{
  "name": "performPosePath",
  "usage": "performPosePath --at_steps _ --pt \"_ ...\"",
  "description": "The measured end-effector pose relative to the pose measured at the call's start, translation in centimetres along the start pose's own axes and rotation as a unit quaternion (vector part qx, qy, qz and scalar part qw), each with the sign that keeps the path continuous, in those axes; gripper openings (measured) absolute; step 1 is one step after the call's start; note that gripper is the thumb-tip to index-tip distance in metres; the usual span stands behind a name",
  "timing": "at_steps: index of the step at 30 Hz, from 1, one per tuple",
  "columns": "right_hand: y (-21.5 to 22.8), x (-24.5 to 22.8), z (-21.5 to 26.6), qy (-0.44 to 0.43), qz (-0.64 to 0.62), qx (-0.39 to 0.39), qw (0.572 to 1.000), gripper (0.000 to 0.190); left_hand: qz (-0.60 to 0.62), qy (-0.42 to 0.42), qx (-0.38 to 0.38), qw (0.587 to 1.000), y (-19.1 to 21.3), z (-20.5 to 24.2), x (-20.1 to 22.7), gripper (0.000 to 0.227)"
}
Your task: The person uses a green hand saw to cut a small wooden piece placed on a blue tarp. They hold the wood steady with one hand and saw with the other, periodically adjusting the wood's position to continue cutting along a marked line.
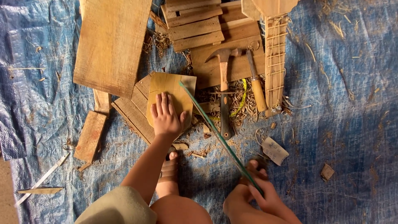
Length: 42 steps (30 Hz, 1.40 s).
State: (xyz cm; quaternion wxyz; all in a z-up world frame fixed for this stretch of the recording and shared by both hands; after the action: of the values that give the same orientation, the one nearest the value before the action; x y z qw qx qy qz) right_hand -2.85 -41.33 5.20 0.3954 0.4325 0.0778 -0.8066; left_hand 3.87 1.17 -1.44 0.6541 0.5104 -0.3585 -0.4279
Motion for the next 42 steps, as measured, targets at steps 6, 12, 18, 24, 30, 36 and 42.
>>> performPosePath --at_steps 6,12,18,24,30,36,42 --pt "-1.0 2.1 -5.2 0.096 0.067 0.011 0.993 0.038 -0.023 -0.019 -0.012 0.999 0.4 0.1 0.2 0.090" --pt "-5.4 -3.9 -13.9 0.166 -0.008 -0.048 0.985 0.038 -0.007 -0.005 -0.015 1.000 0.4 0.0 0.1 0.091" --pt "-1.9 3.0 -3.3 0.030 -0.001 0.002 1.000 0.038 0.036 0.007 -0.034 0.999 0.8 0.1 0.3 0.091" --pt "-1.9 0.5 -10.1 0.095 0.093 -0.033 0.991 0.041 0.015 -0.017 0.027 0.999 0.2 0.2 0.3 0.088" --pt "-5.1 -2.2 -15.9 0.172 -0.029 -0.019 0.985 0.038 0.043 -0.009 0.063 0.997 -0.7 0.2 0.2 0.088" --pt "-0.8 4.1 -4.4 0.042 0.083 -0.008 0.996 0.040 0.025 -0.001 0.019 1.000 -0.2 0.0 0.1 0.092" --pt "-2.1 2.3 -6.9 0.006 0.067 -0.018 0.998 0.031 0.002 -0.008 0.025 1.000 -0.3 0.1 0.2 0.089"
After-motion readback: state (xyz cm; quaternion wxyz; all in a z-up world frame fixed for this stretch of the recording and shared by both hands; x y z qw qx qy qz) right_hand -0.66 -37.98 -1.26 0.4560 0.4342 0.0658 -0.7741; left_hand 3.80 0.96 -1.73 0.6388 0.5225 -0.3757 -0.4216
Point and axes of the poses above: each hand's wrist, its own z-axis away from the middle knuckle, its own y-axis out of the back of the hand, x = y × z, the point moved 4 cm from there along -z, towards the middle knuckle, and after that the axes turned 2 degrees about -z, right-handed, at the moved point
